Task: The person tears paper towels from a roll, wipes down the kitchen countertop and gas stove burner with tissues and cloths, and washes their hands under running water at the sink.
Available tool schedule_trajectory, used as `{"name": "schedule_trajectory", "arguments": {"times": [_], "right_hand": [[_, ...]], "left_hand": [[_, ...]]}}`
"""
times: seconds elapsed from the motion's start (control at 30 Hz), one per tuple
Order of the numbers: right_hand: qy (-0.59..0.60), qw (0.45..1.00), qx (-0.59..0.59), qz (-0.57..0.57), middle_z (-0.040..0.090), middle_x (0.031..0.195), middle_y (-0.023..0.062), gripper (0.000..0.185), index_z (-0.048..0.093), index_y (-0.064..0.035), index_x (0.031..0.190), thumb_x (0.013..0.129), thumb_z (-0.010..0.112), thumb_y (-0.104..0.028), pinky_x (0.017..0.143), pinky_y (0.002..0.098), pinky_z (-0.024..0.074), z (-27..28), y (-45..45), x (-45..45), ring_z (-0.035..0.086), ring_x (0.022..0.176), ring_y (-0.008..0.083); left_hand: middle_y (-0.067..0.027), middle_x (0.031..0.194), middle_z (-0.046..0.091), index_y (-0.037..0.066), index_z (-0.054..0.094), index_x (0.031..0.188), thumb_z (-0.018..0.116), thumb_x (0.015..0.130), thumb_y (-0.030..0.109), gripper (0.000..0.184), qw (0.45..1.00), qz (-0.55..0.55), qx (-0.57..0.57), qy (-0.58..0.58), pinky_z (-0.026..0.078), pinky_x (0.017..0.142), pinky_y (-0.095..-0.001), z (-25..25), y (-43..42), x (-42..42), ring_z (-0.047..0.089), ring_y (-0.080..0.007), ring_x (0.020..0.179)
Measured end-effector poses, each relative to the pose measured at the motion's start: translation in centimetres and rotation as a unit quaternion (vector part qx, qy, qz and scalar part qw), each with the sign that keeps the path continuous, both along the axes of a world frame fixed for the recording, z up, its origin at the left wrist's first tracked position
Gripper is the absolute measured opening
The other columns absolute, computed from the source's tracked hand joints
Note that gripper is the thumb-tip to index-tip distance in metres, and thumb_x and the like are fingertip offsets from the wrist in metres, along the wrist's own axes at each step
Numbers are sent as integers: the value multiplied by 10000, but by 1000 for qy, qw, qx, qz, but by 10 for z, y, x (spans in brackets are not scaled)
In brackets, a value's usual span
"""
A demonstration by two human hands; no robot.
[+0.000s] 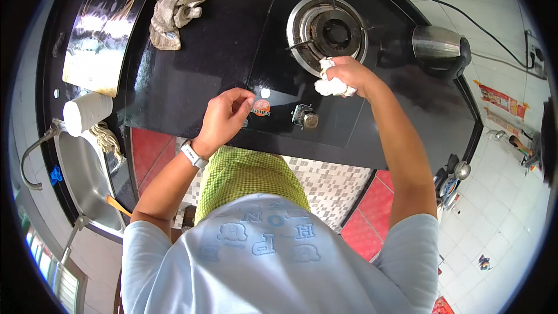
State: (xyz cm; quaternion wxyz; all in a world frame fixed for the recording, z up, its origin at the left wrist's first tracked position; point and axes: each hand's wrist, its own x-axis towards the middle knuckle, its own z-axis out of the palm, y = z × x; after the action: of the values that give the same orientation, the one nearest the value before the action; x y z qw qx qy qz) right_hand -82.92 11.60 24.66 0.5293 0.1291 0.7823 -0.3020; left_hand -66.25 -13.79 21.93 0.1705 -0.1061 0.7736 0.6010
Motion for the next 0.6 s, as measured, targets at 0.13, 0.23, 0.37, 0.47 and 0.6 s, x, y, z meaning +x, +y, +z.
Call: {"name": "schedule_trajectory", "arguments": {"times": [0.13, 0.23, 0.37, 0.47, 0.6], "right_hand": [[26, 950, -191, -244, 609, 742, 69, 301, 551, -53, 1092, 802, 546, -130, 323, 203, 374, 1, 22, 14, 569, 529, 125], [31, 880, -293, -372, 627, 764, 79, 282, 554, -31, 1072, 810, 553, -136, 321, 215, 386, 10, 36, 33, 574, 500, 140], [-105, 746, -548, -364, 555, 675, 128, 335, 496, 42, 1121, 873, 477, -182, 278, 197, 323, 3, 60, 56, 475, 417, 141], [-172, 663, -634, -361, 506, 627, 152, 379, 433, 95, 1148, 901, 419, -193, 270, 200, 329, 6, 48, 68, 405, 365, 144], [-259, 512, -748, -334, 498, 668, 198, 388, 395, 135, 1139, 892, 397, -164, 276, 206, 360, 4, 19, 83, 401, 358, 165]], "left_hand": [[-51, 675, 621, -7, 633, 910, 599, 866, 109, 128, 999, 22, -3, 36, 425, 512, -230, 9, 10, -11, 524, -66, 541], [-58, 689, 629, -13, 636, 933, 591, 872, 113, 146, 999, 22, 8, 37, 435, 525, -224, 16, 13, -17, 529, -66, 552], [-57, 779, 650, -3, 622, 1073, 559, 901, 131, 227, 997, 47, 63, 18, 461, 572, -219, 18, 27, -21, 549, -63, 611], [-58, 952, 646, 19, 514, 1247, 529, 926, 149, 347, 977, 25, 208, -43, 482, 703, -225, 23, 38, -27, 602, -101, 823], [-107, 1282, 491, 58, 403, 1349, 514, 892, 67, 470, 894, -26, 426, -139, 421, 932, -285, 34, 59, -42, 509, -162, 1125]]}}
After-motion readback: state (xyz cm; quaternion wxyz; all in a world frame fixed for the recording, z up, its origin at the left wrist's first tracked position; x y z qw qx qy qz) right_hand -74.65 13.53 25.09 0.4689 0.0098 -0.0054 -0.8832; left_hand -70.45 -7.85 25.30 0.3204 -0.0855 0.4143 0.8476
